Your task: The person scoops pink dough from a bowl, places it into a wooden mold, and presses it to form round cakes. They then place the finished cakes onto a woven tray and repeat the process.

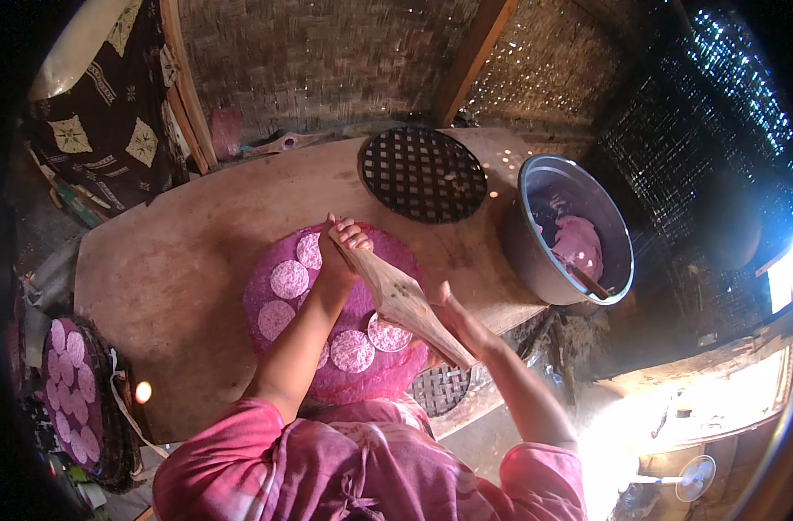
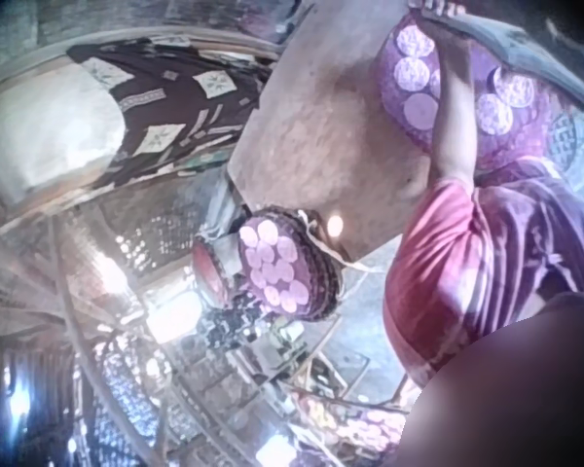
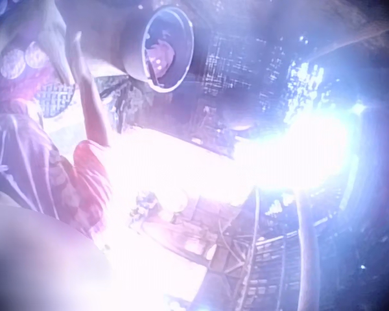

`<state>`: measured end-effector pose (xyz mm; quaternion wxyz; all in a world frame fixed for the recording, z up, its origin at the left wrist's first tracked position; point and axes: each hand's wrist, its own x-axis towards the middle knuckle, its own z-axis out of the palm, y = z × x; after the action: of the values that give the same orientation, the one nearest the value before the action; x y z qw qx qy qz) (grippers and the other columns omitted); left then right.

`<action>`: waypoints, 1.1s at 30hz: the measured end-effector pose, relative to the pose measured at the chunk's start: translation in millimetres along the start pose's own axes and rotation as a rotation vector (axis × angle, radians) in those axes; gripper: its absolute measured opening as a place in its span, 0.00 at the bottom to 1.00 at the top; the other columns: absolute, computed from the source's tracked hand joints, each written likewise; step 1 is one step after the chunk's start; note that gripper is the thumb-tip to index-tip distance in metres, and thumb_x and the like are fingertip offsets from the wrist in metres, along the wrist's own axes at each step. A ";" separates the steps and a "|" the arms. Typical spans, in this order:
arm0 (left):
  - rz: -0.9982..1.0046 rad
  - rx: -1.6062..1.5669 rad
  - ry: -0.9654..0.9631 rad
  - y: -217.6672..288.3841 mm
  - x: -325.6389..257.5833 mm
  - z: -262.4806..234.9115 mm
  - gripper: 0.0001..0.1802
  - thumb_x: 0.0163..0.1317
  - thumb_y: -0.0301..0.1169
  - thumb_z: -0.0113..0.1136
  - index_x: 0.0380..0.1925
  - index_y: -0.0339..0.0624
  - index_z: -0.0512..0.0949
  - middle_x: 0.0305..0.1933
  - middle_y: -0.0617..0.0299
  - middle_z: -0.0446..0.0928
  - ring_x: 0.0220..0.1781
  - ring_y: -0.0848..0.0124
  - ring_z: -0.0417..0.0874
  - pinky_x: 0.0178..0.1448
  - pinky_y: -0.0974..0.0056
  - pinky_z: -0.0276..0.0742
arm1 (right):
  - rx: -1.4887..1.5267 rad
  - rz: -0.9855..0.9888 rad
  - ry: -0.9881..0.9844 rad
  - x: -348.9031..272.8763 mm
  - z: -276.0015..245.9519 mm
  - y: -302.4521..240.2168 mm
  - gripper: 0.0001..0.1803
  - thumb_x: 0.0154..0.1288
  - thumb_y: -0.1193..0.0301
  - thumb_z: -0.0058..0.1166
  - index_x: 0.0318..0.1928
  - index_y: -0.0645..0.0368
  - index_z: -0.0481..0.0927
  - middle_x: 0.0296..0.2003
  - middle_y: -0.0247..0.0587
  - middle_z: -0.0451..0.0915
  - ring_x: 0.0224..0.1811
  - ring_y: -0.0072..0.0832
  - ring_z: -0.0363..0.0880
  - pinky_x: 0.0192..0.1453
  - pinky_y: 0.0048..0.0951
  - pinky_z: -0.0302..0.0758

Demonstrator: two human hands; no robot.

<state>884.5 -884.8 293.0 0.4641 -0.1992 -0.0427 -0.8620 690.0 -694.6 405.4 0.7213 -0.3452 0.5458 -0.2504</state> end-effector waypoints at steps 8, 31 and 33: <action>0.169 -0.131 0.109 7.4 -6.6 3.7 0.24 0.71 0.54 0.42 0.22 0.53 0.71 0.18 0.72 0.72 0.20 0.73 0.73 0.35 0.64 0.71 | 0.516 -0.119 -0.350 54.5 0.5 51.0 0.44 0.70 0.35 0.25 0.67 0.60 0.62 0.53 0.57 0.76 0.34 0.33 0.83 0.21 0.27 0.81; 0.233 0.751 -0.396 106.0 -143.0 269.9 0.37 0.74 0.59 0.22 0.20 0.48 0.73 0.17 0.63 0.75 0.17 0.67 0.74 0.36 0.59 0.71 | -1.581 -0.772 0.439 51.9 -22.3 58.4 0.13 0.59 0.65 0.61 0.45 0.45 0.85 0.53 0.34 0.75 0.55 0.37 0.70 0.58 0.43 0.65; 0.233 0.796 -0.403 106.1 -156.5 280.0 0.38 0.74 0.59 0.21 0.20 0.47 0.73 0.16 0.64 0.73 0.15 0.68 0.74 0.36 0.59 0.72 | -1.578 -0.821 0.458 52.2 -23.7 60.0 0.08 0.59 0.66 0.61 0.40 0.46 0.86 0.48 0.31 0.77 0.52 0.36 0.72 0.56 0.41 0.66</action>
<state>1132.9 -749.8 478.0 0.5808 -0.1725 -0.4372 -0.6647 680.9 -700.2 323.1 0.0050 -0.8462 0.5226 -0.1038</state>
